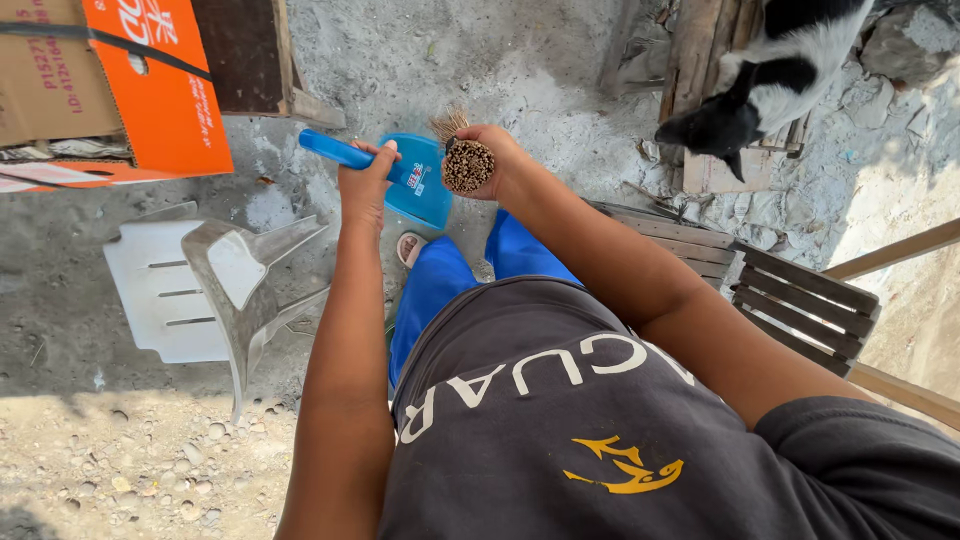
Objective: The person sweeps debris into a dustpan using a broom and pets two animals. The person then picks up small objects from the ground and moves a bamboo bench.
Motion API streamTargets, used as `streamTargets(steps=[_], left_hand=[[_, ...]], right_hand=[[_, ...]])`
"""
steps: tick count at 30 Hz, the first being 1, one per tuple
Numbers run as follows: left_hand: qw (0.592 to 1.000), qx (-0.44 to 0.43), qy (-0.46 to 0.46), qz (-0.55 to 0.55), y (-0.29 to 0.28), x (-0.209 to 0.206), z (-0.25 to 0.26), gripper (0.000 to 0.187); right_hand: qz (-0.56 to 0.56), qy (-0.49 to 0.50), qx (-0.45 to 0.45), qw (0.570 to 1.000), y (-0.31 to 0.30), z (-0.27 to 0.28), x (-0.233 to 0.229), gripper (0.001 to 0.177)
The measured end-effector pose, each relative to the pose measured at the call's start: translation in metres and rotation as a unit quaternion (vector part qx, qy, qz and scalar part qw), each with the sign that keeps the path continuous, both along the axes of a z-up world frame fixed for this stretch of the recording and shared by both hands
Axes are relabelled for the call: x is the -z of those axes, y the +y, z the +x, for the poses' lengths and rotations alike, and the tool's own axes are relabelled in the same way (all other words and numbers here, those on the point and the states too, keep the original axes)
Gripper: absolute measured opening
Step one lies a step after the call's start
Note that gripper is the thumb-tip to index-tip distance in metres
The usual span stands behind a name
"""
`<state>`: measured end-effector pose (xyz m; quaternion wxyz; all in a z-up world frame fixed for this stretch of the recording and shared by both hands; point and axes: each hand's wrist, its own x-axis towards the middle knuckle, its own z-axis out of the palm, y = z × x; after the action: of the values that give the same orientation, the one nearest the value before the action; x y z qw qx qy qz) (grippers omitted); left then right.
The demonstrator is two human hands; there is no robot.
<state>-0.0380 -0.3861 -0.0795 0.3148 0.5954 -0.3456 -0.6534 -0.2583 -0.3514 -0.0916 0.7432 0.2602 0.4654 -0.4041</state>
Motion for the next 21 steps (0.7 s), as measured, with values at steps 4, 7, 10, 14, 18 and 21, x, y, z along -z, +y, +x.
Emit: streamTargets(steps=[4,7,10,14,18,21], left_hand=[[0.999,0.012,-0.017,-0.041,-0.007,0.013,0.046,0.022],[0.996,0.014,0.011,-0.089,-0.015,0.024,0.082,0.019],[0.997,0.024,-0.018,-0.073,-0.023,0.027,0.115,0.018],[0.994,0.059,-0.043,-0.08,-0.033,0.031,0.154,0.017],[0.982,0.147,-0.103,-0.066,-0.05,0.043,0.177,0.017],[0.983,0.116,-0.131,-0.053,-0.063,0.059,0.186,0.028]], right_hand=[[0.012,-0.006,-0.012,1.0,-0.027,0.048,0.011,0.019],[0.006,-0.005,-0.04,0.999,-0.046,0.085,0.028,0.023],[-0.015,-0.03,-0.04,0.999,-0.07,0.128,0.051,0.026],[-0.029,-0.018,-0.034,0.999,-0.108,0.178,0.086,0.031],[-0.029,-0.027,0.017,0.999,-0.149,0.218,0.106,0.033],[-0.003,0.008,0.044,0.999,-0.178,0.25,0.095,0.033]])
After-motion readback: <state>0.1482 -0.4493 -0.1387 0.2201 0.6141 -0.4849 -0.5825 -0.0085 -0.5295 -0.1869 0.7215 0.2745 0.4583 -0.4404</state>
